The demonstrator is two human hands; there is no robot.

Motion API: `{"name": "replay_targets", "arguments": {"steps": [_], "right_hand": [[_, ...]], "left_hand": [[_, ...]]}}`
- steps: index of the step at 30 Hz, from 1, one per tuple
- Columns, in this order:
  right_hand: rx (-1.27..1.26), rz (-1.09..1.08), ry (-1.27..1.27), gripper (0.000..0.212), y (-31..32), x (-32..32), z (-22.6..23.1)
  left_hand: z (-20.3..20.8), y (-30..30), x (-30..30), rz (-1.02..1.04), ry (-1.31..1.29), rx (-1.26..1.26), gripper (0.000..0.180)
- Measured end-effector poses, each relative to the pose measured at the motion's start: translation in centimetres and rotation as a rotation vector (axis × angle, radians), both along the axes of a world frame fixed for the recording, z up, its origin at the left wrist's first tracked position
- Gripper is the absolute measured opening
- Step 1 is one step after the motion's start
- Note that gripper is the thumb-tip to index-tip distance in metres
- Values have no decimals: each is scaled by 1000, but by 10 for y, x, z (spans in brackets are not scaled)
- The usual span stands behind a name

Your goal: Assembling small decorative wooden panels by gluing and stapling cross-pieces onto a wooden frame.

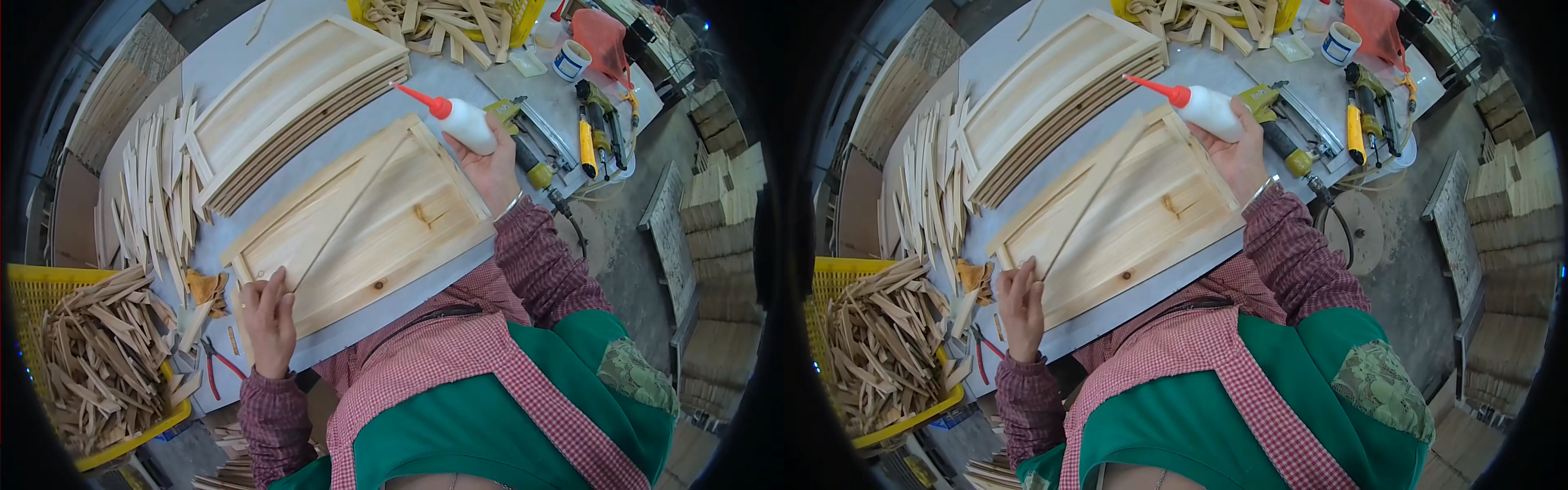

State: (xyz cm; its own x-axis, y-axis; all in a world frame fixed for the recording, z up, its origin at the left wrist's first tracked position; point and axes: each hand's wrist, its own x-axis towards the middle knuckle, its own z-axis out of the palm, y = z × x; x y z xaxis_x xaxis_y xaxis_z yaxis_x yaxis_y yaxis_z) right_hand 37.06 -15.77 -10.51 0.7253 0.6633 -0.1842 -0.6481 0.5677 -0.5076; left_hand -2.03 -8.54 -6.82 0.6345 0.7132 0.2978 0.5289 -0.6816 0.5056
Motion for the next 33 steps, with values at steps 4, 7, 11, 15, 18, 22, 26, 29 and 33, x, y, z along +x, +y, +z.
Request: {"name": "replay_targets", "arguments": {"steps": [4, 7, 11, 15, 18, 22, 26, 29, 33], "right_hand": [[-15, 106, 65, 46, -2, 0, -19], [-19, 112, 24, 49, 0, -3, -21], [-22, 145, 27, 49, -1, -2, -20], [-26, 149, 28, 50, -3, 0, -24], [-18, 130, 19, 49, 1, -1, -27], [17, 117, -10, 48, 5, 6, -40], [26, 166, -60, 50, -5, 23, -42], [11, 195, -62, 50, -1, 21, -40], [25, 222, -101, 51, -1, 25, -46]], "left_hand": [[-20, -2, 25, -1, 15, 51, 36], [-29, 4, 37, 1, 40, 86, 36], [-32, 7, 49, 4, 63, 99, 36], [-35, 8, 51, 5, 64, 93, 35], [-39, 7, 49, 19, 56, 99, 34], [-57, 7, 44, 51, -25, 160, 30], [-61, 8, 51, 50, -23, 128, 29], [-59, 3, 50, 84, -4, 106, 30], [-66, -6, 47, 104, -31, 112, 30]]}}
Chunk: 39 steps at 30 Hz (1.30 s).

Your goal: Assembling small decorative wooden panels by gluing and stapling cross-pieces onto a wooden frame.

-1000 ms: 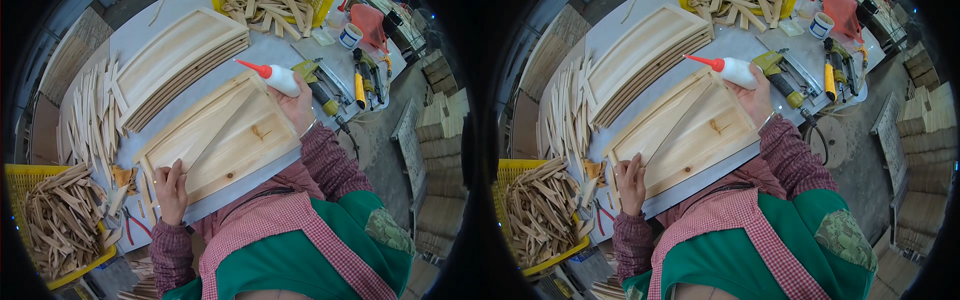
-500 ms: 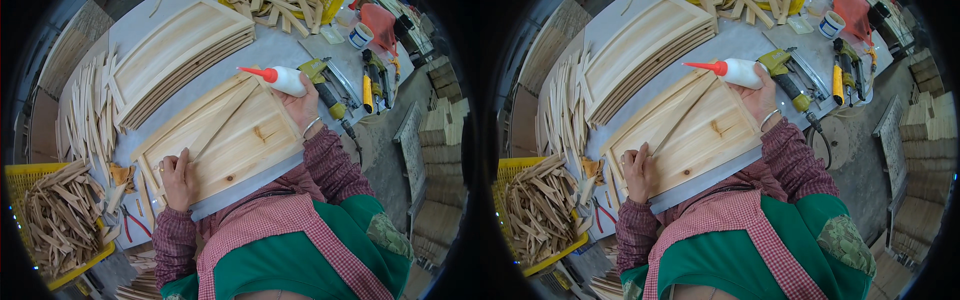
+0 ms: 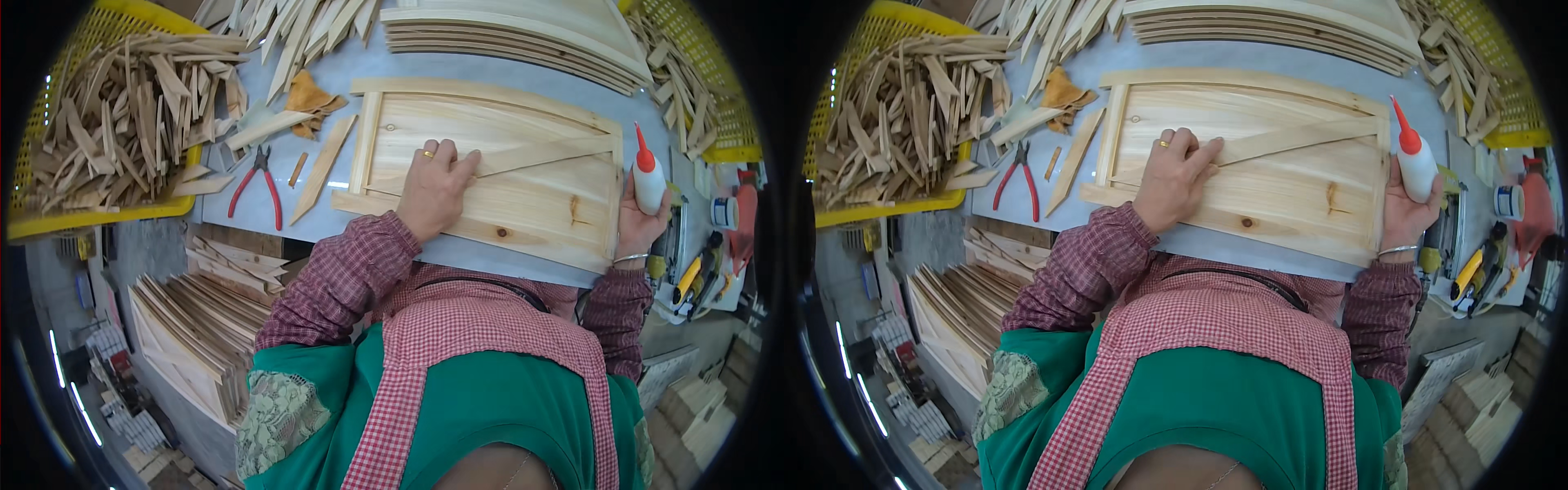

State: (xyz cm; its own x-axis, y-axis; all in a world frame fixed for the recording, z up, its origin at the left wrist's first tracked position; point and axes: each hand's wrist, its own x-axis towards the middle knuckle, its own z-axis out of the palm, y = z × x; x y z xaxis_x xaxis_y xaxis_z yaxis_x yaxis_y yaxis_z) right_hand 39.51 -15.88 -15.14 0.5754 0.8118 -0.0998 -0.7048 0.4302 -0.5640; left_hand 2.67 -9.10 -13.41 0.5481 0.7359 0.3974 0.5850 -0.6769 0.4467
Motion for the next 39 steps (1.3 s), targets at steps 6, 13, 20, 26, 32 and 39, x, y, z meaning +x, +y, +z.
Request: {"name": "replay_targets", "arguments": {"steps": [6, 13, 20, 26, 32, 39], "right_hand": [[27, 58, -10, 50, 1, 6, -6], [20, 54, -53, 50, 1, 6, -3], [12, 71, -50, 48, -3, 9, -2], [2, 64, -59, 46, -3, 5, 0], [-10, 65, -62, 46, 0, -4, 7], [-10, 76, -72, 45, -2, 9, -1]], "left_hand": [[-4, -10, -2, 43, -24, -64, 32], [-7, -7, -3, 14, -109, -99, 33], [0, -2, -14, 50, -381, -193, 32], [5, 13, -118, 510, -69, 68, 29], [-3, 16, -157, 569, 220, 18, 28], [33, 12, -151, 499, 391, 265, 29]]}}
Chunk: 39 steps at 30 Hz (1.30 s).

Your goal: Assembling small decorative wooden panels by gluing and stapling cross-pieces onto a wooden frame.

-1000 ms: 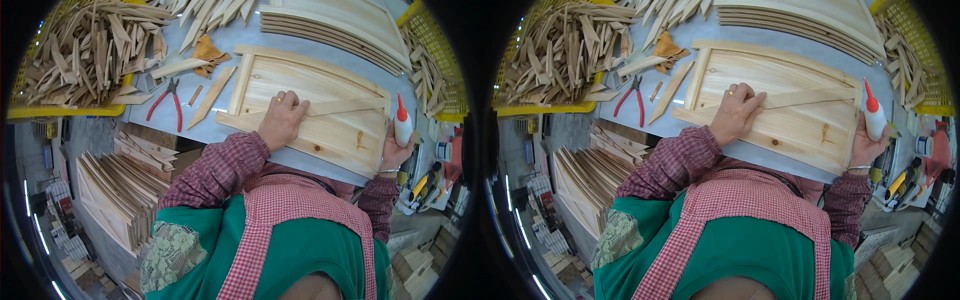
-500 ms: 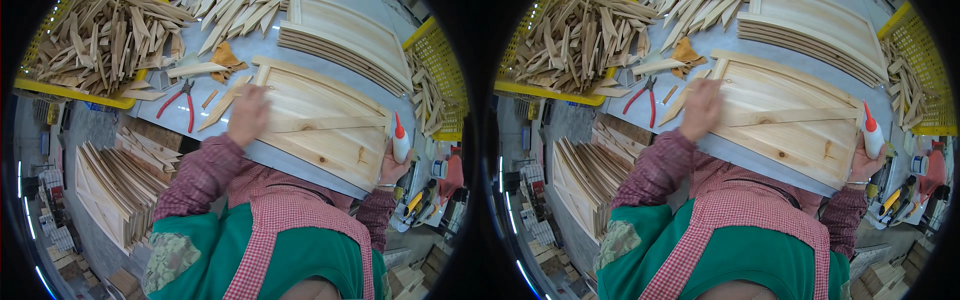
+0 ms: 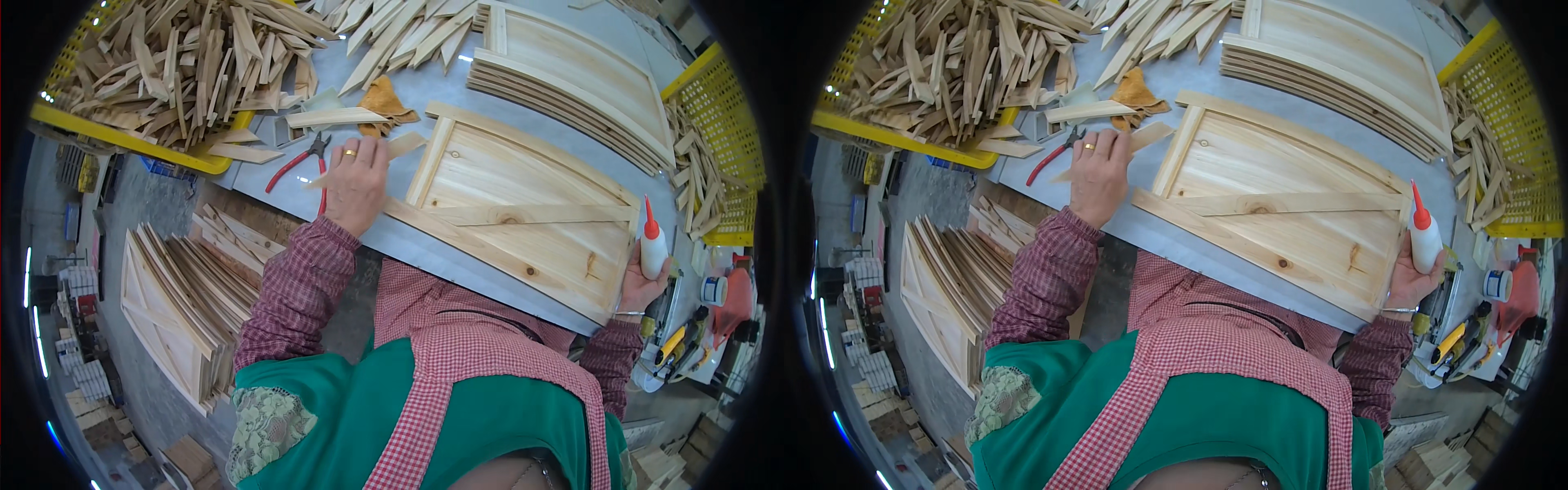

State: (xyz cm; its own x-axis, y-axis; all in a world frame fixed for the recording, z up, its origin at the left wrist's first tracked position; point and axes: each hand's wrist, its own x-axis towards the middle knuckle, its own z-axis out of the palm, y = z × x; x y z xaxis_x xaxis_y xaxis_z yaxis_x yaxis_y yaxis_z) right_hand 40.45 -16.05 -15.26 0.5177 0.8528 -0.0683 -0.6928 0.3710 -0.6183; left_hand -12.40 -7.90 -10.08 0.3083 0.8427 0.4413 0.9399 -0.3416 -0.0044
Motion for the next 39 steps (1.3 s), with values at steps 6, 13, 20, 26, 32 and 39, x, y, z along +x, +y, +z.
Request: {"name": "replay_targets", "arguments": {"steps": [6, 13, 20, 26, 32, 39], "right_hand": [[-16, -2, -6, 46, -2, -3, 4], [-53, -58, -56, 49, 3, -11, 5], [-72, -33, -22, 49, 2, -8, 7], [-113, -86, -45, 49, 1, -10, 9], [-110, -87, -42, 49, 7, -18, 13], [-109, -94, -36, 48, 3, -19, 14]], "left_hand": [[19, 6, 16, -203, 156, 291, 32], [12, 4, 11, -311, -53, 178, 30], [-24, -6, -26, 23, -321, -229, 28], [-5, 38, -56, 217, -220, -44, 28], [-18, 76, -96, 238, 65, -120, 26], [35, 67, -80, 29, -219, -88, 29]]}}
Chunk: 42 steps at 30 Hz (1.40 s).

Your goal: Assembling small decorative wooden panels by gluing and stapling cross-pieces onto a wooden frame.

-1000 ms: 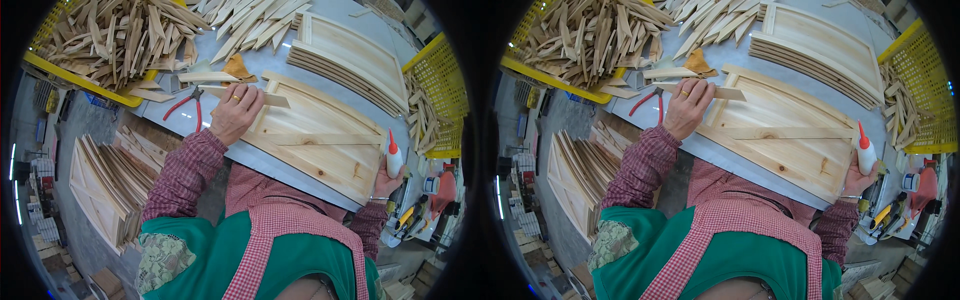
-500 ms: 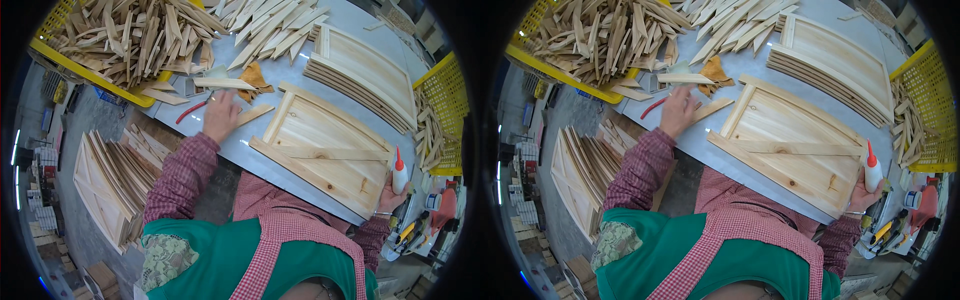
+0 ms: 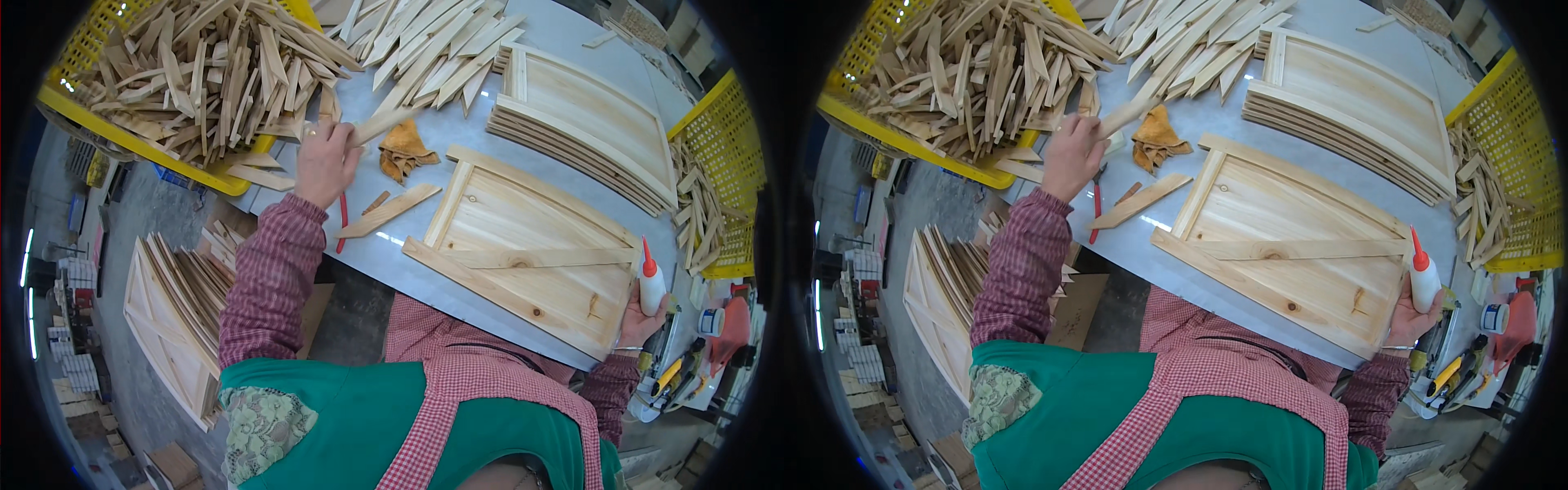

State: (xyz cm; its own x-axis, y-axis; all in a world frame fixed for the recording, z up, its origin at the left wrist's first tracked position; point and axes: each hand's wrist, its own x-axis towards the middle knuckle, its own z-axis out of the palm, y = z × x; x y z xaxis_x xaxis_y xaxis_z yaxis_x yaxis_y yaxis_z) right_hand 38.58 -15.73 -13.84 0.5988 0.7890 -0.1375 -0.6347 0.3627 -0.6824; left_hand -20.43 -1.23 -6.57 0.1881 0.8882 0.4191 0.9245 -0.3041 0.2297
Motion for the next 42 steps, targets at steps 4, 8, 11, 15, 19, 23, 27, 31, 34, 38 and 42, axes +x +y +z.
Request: {"name": "replay_targets", "arguments": {"steps": [4, 8, 11, 15, 19, 23, 27, 31, 34, 38, 42], "right_hand": [[7, 2, 55, 47, -1, -4, 4], [31, -25, 18, 47, -2, 9, -11], [57, 24, 42, 48, -3, 0, -5], [80, 52, 73, 50, -3, -13, 3], [26, -23, 33, 49, -2, -15, 6], [64, 51, 72, 51, -4, -8, 0], [47, 41, 66, 50, -4, -6, -2], [26, 15, 64, 50, -1, -8, -1], [21, 14, 52, 51, -1, -10, 1], [14, -1, 30, 51, -2, -7, -1], [2, -3, 11, 51, -1, -7, -1]], "left_hand": [[17, -17, 31, -127, -1014, -572, 30], [20, -35, 67, -340, -1555, -774, 33], [16, -37, 92, -400, -1658, -900, 35], [4, -40, 109, -407, -1593, -943, 37], [1, -43, 127, -418, -1595, -1013, 38], [0, -47, 141, -346, -1572, -1053, 39], [-22, -45, 148, -238, -1553, -1067, 33], [-44, -45, 153, -54, -1358, -991, 23], [-48, -46, 154, 4, -938, -950, 21], [-31, -47, 161, 20, -713, -889, 18], [-43, -47, 147, -123, -221, -408, 17]]}}
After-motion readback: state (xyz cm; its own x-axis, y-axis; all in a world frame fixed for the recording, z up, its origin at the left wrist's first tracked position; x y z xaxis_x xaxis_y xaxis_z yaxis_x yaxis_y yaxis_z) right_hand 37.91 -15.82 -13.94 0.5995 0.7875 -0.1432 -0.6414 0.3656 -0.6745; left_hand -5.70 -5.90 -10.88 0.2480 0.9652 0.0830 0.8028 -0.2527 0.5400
